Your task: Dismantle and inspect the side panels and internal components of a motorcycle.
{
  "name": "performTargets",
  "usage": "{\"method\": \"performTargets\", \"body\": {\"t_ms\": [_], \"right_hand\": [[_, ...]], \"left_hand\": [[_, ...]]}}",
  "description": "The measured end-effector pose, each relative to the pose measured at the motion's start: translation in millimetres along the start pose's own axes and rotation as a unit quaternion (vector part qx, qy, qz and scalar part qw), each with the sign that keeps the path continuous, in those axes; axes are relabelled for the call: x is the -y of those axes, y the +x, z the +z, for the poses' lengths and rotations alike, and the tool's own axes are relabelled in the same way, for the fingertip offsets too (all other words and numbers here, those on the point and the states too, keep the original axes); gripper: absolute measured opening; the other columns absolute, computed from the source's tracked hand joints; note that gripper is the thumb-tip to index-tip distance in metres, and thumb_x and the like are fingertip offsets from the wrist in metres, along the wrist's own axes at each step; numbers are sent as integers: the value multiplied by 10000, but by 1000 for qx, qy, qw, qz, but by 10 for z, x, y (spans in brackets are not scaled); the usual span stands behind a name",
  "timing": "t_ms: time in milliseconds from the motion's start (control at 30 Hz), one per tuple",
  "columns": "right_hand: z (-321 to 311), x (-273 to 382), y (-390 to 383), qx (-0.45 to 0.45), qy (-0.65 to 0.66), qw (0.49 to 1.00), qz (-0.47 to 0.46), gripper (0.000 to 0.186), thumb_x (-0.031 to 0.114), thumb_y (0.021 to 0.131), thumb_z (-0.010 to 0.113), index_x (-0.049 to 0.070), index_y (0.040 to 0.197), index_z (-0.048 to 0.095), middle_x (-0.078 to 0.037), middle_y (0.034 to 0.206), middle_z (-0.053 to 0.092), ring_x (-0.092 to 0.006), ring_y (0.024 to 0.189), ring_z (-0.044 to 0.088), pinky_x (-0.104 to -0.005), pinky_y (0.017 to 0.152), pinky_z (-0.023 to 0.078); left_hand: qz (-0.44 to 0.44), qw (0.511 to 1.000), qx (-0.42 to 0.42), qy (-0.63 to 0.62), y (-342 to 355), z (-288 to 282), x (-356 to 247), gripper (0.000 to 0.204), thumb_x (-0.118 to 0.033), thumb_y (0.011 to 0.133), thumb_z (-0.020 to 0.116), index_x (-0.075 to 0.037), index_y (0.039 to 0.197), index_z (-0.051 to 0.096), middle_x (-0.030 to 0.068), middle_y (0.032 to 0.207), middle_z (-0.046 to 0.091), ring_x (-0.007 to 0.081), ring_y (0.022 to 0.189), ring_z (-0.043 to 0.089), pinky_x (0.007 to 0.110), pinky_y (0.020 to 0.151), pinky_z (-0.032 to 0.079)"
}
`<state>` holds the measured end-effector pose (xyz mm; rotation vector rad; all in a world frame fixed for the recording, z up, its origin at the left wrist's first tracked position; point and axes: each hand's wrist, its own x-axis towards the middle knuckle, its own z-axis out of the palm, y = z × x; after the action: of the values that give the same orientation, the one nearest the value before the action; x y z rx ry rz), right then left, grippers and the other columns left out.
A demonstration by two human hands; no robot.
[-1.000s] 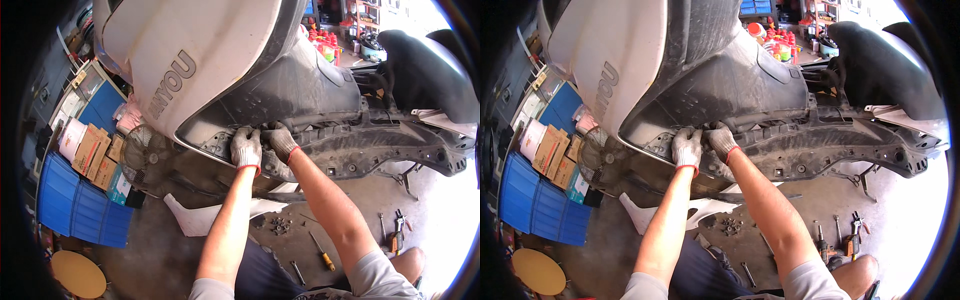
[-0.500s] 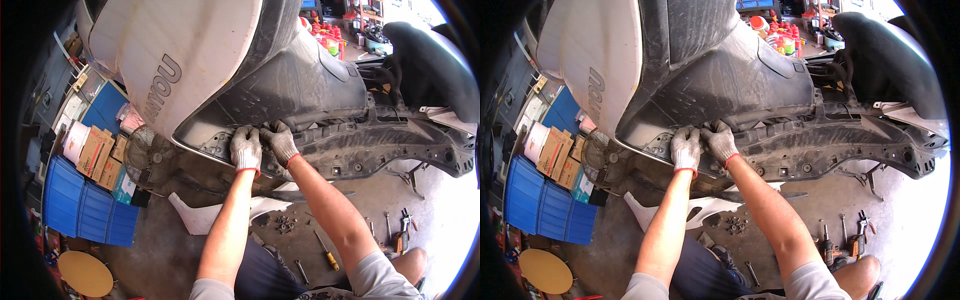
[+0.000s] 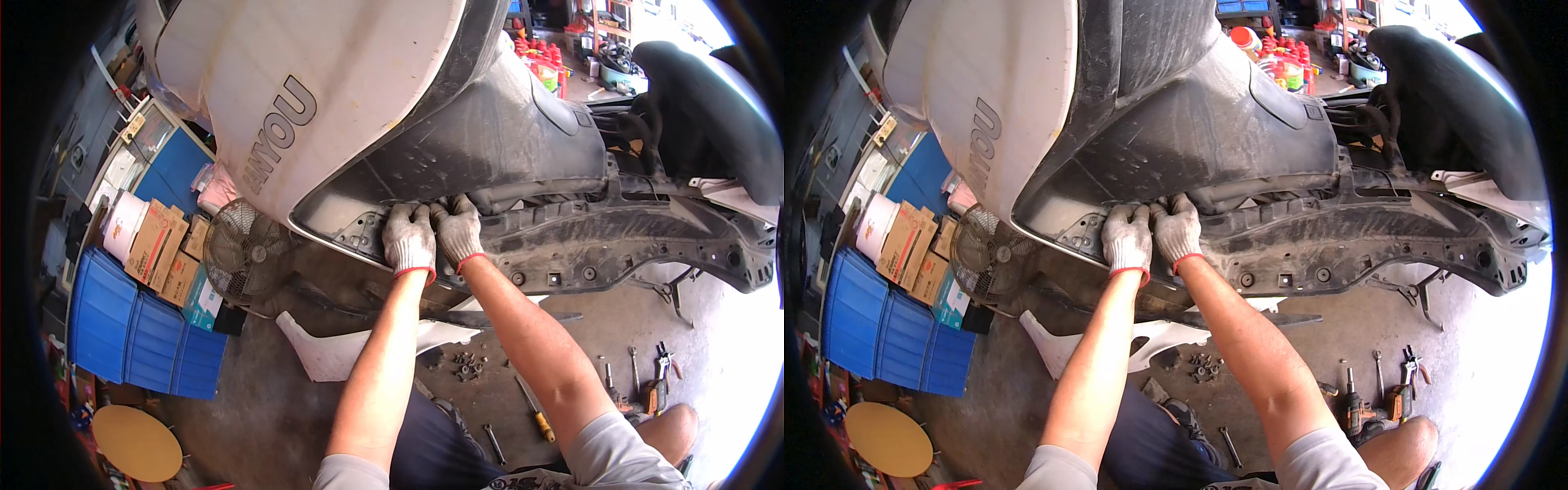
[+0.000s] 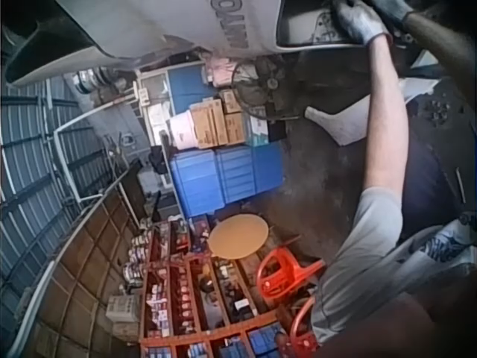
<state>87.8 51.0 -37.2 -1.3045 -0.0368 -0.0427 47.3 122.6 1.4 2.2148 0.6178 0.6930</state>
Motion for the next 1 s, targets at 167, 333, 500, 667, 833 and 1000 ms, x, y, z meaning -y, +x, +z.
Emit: {"method": "performTargets", "body": {"t_ms": [167,333,500,667,833,1000], "right_hand": [[7,-28,21,-25,-85,995,-50,252,146,865,684,2,1071,655,-198,998,722,-350,959,687,-398,859,513],[47,-13,49,-34,-114,991,-63,245,158,856,689,6,1047,659,-204,990,720,-363,956,686,-399,859,517],[11,68,13,-35,-139,989,-34,250,186,847,703,-9,1000,666,-215,962,720,-359,933,693,-397,847,520],[-9,73,25,-40,-89,995,14,258,170,815,759,-36,945,673,-146,864,726,-170,821,657,-337,757,529],[-101,-65,37,20,-30,999,-7,209,81,850,709,-24,1023,657,-109,923,719,-144,821,642,-317,744,533],[-238,-99,-64,61,17,998,-26,343,-9,890,613,-9,1233,604,-115,1124,704,-165,1024,660,-296,905,520]], "left_hand": [[-11,1000,-6,25,-31,-15,-89,296,-304,920,675,-46,1064,704,201,1061,718,368,1023,686,449,887,534],[-18,1000,2,19,0,-34,-114,314,-307,902,685,-35,1058,707,215,1066,712,376,1034,680,445,896,525],[-11,1000,-5,7,-8,-15,-88,330,-302,887,692,-28,1070,709,226,1076,707,387,1048,671,437,910,515],[13,1000,-2,15,-13,-6,-47,311,-284,904,684,-26,1076,704,223,1082,707,384,1057,667,440,911,511],[28,999,-7,16,-20,7,-2,289,-283,915,670,-46,1079,689,205,1078,710,385,1049,667,453,901,514],[45,999,8,19,-41,16,36,264,-288,928,650,-68,1071,674,192,1053,717,397,1031,666,470,879,517]]}}
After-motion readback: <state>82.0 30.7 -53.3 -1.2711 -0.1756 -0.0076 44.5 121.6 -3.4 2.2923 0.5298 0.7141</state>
